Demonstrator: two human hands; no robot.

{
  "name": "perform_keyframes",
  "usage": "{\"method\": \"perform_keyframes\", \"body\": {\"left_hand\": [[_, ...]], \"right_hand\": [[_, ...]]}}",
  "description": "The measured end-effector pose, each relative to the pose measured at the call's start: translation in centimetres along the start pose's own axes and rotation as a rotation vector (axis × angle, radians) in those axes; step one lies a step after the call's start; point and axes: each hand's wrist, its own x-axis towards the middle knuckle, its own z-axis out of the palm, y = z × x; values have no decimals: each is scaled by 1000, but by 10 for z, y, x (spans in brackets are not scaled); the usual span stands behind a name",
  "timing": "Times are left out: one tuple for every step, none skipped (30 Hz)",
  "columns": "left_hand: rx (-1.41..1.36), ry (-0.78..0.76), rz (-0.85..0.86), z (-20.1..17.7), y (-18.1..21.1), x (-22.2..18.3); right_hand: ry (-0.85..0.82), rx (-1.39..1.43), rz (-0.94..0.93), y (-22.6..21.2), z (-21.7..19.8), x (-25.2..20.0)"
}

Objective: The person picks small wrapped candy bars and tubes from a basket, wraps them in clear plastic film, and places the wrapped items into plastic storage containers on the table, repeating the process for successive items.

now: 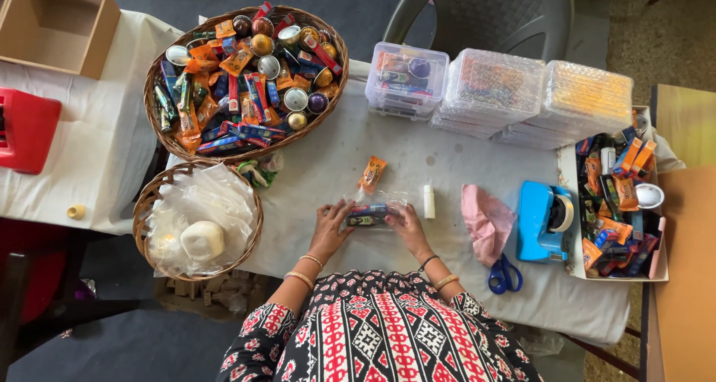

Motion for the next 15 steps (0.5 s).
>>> {"method": "perform_keyframes", "body": {"left_hand": [[-1,0,-1,1,-1,0],[11,-5,6,1,-2,0],[24,-9,12,2,-3,0],[24,-9,11,2,-3,0],[21,-13,12,2,-4,0],[18,-16,14,3,-4,0],[19,-16,14,3,-4,0],[11,-28,8,3,-5,-1],[3,-39,3,2,-5,0],[4,-37,4,3,-5,0],[6,-43,-10,4,-5,0],[9,-49,-25,5,-5,0],[9,-50,-24,7,-7,0],[16,-38,-11,8,-9,0],[23,-27,1,10,-11,0]], "right_hand": [[-1,0,1,3,1,1],[7,-39,74,7,3,2],[13,-78,146,10,5,4],[12,-77,146,10,5,4],[0,-68,126,10,4,5],[-12,-59,106,10,4,6],[-13,-59,106,12,4,5],[-15,-159,110,15,4,5],[-18,-259,113,18,4,6],[-18,-259,112,26,5,6],[-15,-250,142,34,6,5],[-13,-242,172,42,7,5],[-12,-242,172,33,7,6],[-1,-229,143,24,7,7],[10,-215,115,15,7,7]]}}
